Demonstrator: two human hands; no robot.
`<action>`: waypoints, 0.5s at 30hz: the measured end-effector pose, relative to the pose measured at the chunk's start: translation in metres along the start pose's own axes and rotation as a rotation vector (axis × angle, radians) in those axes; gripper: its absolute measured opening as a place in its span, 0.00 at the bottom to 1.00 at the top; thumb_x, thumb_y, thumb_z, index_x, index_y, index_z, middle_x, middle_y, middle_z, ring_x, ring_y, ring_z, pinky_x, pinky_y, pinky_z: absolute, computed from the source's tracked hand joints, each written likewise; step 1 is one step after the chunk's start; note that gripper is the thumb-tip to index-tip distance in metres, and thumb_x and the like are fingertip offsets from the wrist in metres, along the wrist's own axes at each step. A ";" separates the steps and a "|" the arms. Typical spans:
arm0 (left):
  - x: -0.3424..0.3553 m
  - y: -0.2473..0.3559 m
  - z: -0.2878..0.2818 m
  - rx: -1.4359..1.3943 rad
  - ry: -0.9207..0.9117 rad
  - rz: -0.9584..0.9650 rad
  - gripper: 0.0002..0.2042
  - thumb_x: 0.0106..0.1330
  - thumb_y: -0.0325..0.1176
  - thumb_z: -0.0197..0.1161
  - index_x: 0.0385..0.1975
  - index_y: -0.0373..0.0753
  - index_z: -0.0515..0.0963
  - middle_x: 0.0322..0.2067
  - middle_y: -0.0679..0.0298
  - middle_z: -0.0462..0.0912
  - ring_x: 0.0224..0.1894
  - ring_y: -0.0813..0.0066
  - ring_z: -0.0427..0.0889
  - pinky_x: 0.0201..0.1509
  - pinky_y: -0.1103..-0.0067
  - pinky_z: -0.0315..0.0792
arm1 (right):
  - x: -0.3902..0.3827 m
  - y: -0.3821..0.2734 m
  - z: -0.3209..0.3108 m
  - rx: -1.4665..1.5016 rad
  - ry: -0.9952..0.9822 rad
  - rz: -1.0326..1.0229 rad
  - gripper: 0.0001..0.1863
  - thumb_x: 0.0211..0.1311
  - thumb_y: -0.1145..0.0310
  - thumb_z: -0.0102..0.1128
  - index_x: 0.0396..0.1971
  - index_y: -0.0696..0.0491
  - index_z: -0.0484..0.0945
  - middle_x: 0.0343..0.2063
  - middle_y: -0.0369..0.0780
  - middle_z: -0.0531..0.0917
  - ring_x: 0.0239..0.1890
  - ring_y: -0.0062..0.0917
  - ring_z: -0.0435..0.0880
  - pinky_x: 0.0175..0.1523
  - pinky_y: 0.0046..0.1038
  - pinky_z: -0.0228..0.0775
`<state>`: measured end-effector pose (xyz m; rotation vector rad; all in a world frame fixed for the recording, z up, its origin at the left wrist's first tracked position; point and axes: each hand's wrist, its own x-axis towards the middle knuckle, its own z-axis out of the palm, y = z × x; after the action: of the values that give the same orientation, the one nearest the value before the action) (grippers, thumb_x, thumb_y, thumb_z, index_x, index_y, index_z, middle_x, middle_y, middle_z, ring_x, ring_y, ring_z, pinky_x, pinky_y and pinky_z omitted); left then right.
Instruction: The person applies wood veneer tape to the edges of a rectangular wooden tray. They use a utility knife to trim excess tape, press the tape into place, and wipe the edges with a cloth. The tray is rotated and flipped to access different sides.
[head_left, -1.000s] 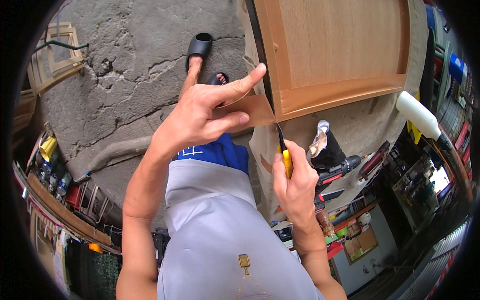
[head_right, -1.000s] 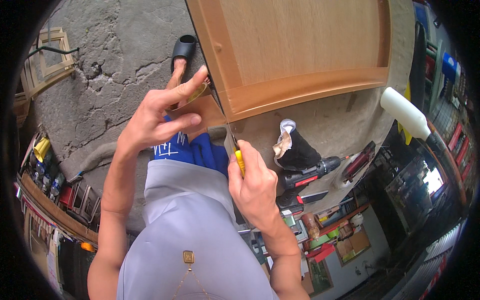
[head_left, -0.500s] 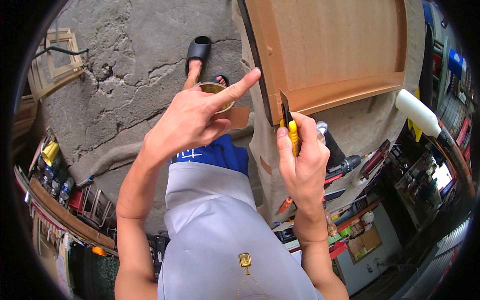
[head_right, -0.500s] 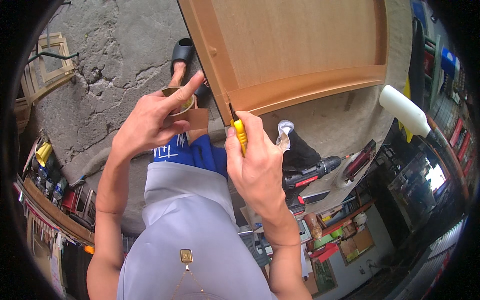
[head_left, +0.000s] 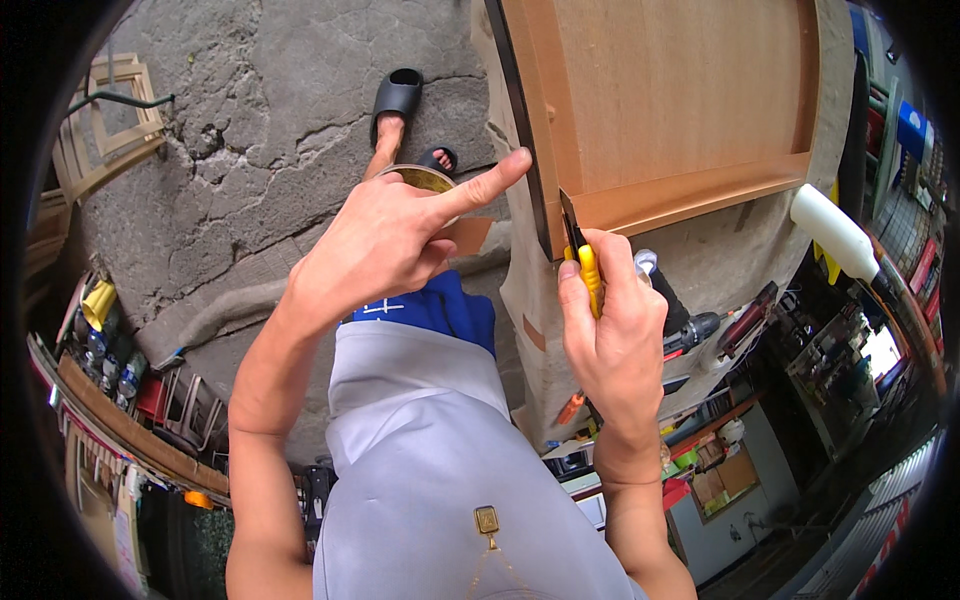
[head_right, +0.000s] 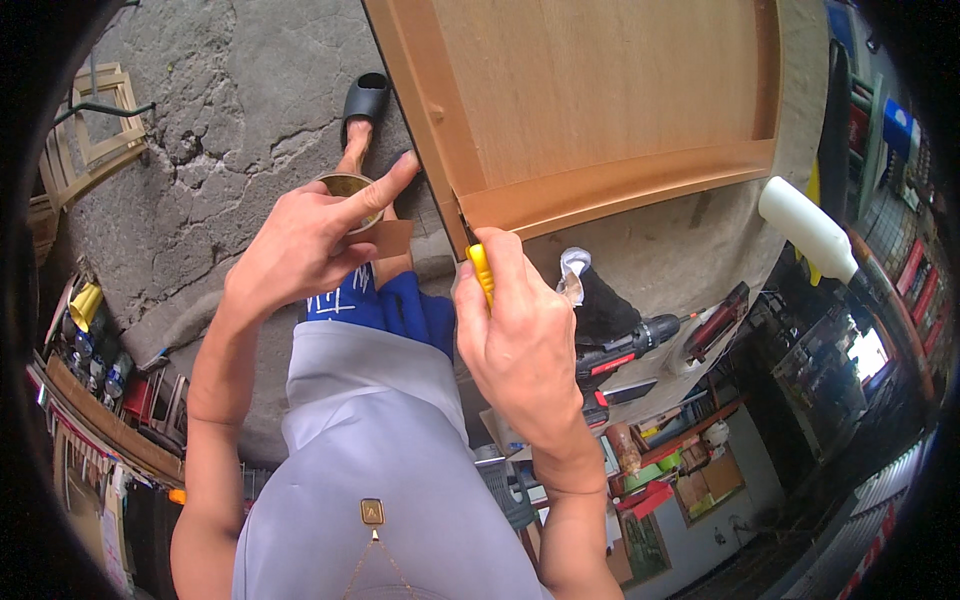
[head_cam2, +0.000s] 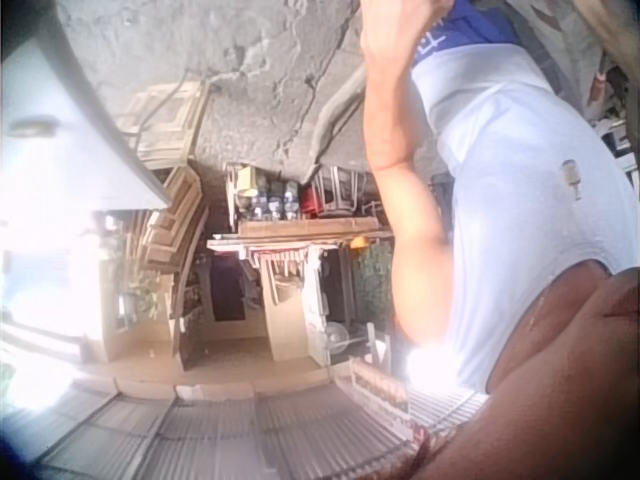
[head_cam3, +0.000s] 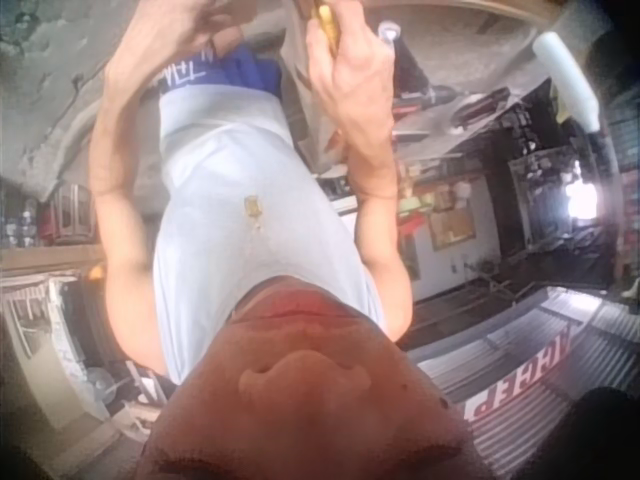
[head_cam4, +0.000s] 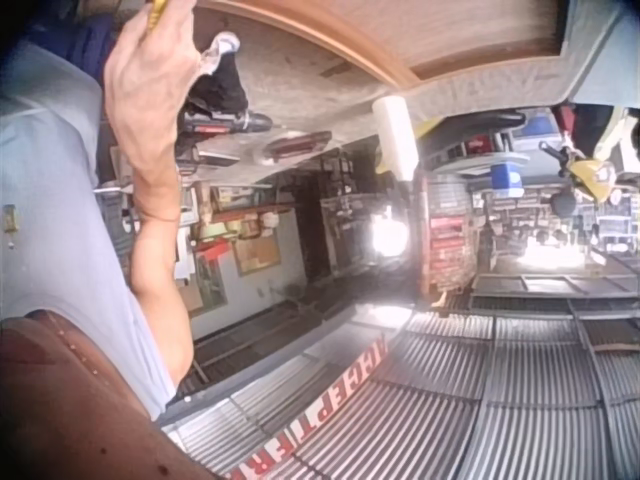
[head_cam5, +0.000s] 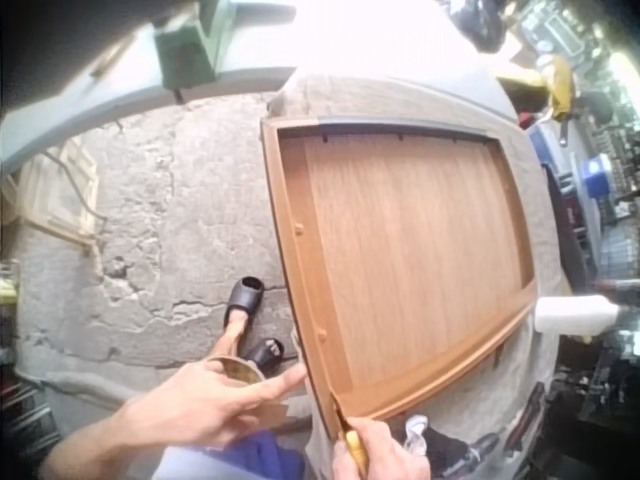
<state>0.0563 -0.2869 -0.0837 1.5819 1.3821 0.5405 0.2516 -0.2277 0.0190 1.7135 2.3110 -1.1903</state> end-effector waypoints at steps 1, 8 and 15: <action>0.000 -0.001 0.000 0.002 0.001 0.008 0.49 0.48 0.19 0.64 0.71 0.64 0.51 0.14 0.64 0.70 0.21 0.60 0.78 0.71 0.44 0.43 | 0.001 0.000 0.000 0.000 0.002 -0.001 0.13 0.60 0.78 0.57 0.45 0.60 0.72 0.30 0.53 0.81 0.30 0.47 0.83 0.33 0.37 0.74; 0.000 0.004 -0.010 0.055 -0.083 -0.048 0.49 0.43 0.22 0.66 0.70 0.58 0.56 0.57 0.40 0.69 0.31 0.47 0.78 0.38 0.65 0.75 | -0.021 0.005 -0.001 -0.037 -0.058 0.104 0.14 0.59 0.78 0.58 0.45 0.59 0.72 0.30 0.52 0.81 0.30 0.48 0.83 0.32 0.38 0.75; -0.001 0.024 -0.042 -0.095 0.040 0.009 0.40 0.48 0.22 0.67 0.66 0.50 0.64 0.15 0.63 0.74 0.21 0.60 0.76 0.61 0.59 0.64 | -0.037 0.004 -0.014 0.027 -0.009 0.083 0.16 0.57 0.77 0.61 0.46 0.59 0.74 0.34 0.49 0.82 0.31 0.44 0.84 0.34 0.35 0.77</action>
<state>0.0340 -0.2713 -0.0434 1.5095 1.3596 0.6373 0.2749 -0.2493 0.0429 1.7895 2.2050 -1.2179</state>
